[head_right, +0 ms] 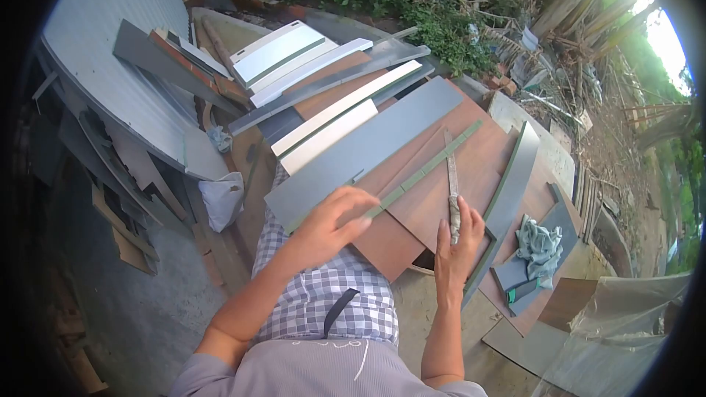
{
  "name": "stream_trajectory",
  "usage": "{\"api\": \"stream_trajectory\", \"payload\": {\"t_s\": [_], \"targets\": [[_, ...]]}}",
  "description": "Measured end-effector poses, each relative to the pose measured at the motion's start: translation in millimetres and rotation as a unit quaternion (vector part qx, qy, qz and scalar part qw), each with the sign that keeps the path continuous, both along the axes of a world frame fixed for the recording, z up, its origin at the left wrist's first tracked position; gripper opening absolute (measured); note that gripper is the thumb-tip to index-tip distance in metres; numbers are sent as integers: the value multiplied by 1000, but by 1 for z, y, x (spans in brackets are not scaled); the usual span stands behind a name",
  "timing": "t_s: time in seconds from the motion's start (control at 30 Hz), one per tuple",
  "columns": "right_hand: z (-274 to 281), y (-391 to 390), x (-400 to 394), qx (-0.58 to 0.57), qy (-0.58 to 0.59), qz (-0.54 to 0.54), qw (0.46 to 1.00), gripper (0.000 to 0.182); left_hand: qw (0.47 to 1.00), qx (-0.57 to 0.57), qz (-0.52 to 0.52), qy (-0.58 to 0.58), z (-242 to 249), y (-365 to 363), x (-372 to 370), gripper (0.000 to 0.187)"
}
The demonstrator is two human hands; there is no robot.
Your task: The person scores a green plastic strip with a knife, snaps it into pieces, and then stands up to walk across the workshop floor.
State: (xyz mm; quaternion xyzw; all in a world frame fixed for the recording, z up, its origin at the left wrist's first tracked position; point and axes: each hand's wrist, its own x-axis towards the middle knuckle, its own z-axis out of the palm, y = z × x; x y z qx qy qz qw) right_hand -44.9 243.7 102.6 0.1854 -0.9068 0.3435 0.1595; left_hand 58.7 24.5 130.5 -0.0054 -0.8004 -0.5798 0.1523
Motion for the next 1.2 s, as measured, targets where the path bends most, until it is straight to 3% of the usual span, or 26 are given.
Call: {"api": "stream_trajectory", "payload": {"t_s": [0.03,0.1,0.13,0.2,0.23,0.3,0.33,0.4,0.5,0.53,0.63,0.7,0.77,0.83,0.9,0.97,1.03,1.1,1.13,1.17,1.2], "targets": [[18,-8,7,-83,-12,50,995,44,993,86,-80,22,38,-4,19,27],[39,-31,11,-92,-3,74,993,39,951,226,-199,65,99,-6,57,28],[44,-42,10,-112,-3,104,988,39,906,323,-260,88,112,-3,72,31],[45,-68,10,-144,-12,164,976,38,845,359,-347,189,118,3,86,30],[42,-79,14,-142,-22,191,971,38,836,370,-345,212,110,9,98,26],[35,-97,29,-172,-42,221,959,40,755,407,-316,406,97,28,86,15],[29,-105,37,-187,-64,245,949,41,765,402,-288,414,97,29,98,15],[18,-113,52,-164,-86,284,941,41,822,440,-211,295,102,30,123,10],[-2,-116,66,-146,-109,331,926,40,837,427,-222,261,102,19,141,17],[-4,-116,70,-134,-122,338,924,38,854,401,-182,278,102,19,143,11],[-10,-112,74,-115,-128,368,914,36,855,402,-171,281,108,16,158,25],[-9,-114,79,-125,-121,372,912,35,827,442,-150,313,108,30,157,10],[-5,-113,87,-140,-134,386,902,34,825,474,-127,280,114,42,169,12],[-1,-117,92,-154,-139,396,895,33,845,400,-163,316,112,49,167,13],[-1,-118,95,-153,-126,414,888,33,822,407,-126,378,115,60,166,11],[-7,-120,97,-145,-168,437,872,33,914,294,-130,247,118,45,184,24],[-19,-126,96,-118,-162,461,864,35,951,244,-59,179,105,43,193,30],[-26,-132,94,-83,-187,495,845,37,959,264,87,50,89,45,208,36],[-30,-141,96,-101,-205,511,829,38,924,321,203,-39,93,50,219,34],[-34,-144,100,-111,-225,530,810,40,885,372,281,-12,74,55,225,34],[-38,-147,102,-102,-238,542,799,40,865,346,363,-12,54,55,237,33]]}}
